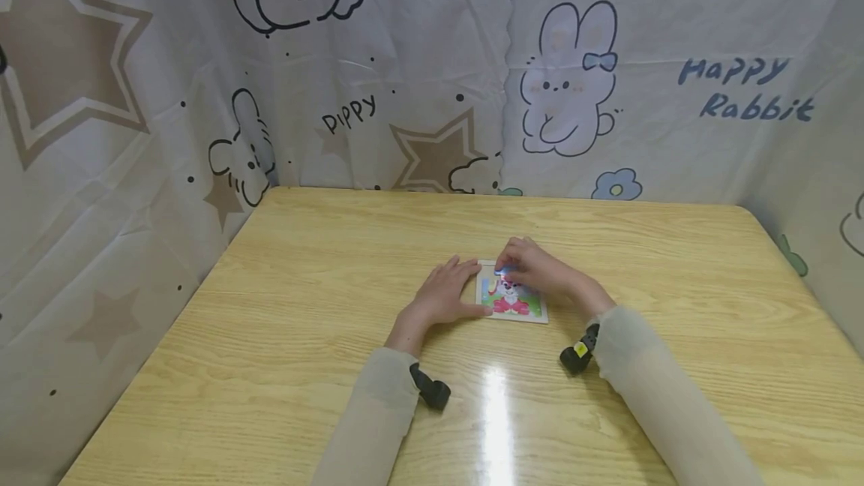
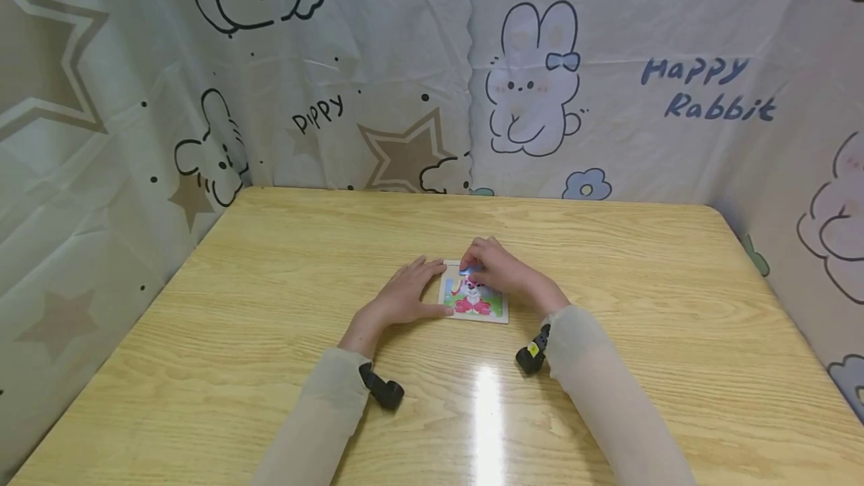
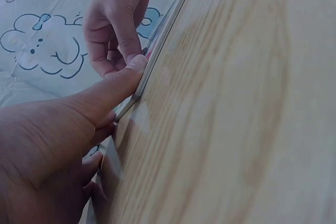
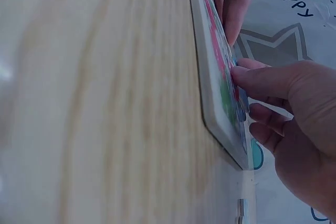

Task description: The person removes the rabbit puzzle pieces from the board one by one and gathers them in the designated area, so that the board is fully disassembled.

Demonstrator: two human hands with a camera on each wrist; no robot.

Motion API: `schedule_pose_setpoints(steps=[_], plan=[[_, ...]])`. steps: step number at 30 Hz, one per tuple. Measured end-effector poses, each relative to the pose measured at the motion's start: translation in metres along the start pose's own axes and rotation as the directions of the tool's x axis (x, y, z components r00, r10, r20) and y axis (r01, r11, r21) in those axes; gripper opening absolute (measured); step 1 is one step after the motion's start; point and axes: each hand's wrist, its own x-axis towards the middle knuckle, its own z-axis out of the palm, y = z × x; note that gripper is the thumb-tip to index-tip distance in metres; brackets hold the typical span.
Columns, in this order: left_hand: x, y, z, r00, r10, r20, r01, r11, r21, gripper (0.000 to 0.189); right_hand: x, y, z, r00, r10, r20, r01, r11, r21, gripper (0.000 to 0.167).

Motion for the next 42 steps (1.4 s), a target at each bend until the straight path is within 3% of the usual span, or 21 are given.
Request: schedule_pose_setpoints(steps=[8, 15, 25, 35, 42], plan=[[0.000, 0.000, 0.000, 1.000, 0.001, -0.003, -0.001, 1.000, -0.015, 0.084, -0.001, -0.002, 0.000, 1.000, -0.010, -0.011, 0.010, 1.000, 0.020, 0.017], [-0.001, -0.001, 0.000, 1.000, 0.001, -0.007, -0.001, 1.000, -0.029, 0.083, -0.003, -0.003, 0.002, 0.996, 0.069, -0.049, -0.067, 0.997, 0.040, 0.024], [-0.001, -0.001, 0.000, 1.000, -0.005, 0.002, 0.005, 1.000, -0.022, 0.084, -0.004, -0.004, 0.001, 0.989, 0.142, -0.035, -0.140, 0.988, 0.059, 0.026], [0.000, -0.001, 0.000, 1.000, 0.002, -0.007, -0.002, 1.000, -0.021, 0.084, -0.011, 0.002, -0.001, 0.992, 0.102, -0.070, -0.093, 0.989, 0.114, 0.027], [0.000, -0.001, 0.000, 1.000, 0.001, -0.002, -0.001, 1.000, -0.014, 0.085, -0.011, 0.005, -0.001, 0.994, 0.052, -0.099, -0.043, 0.995, 0.090, 0.026]])
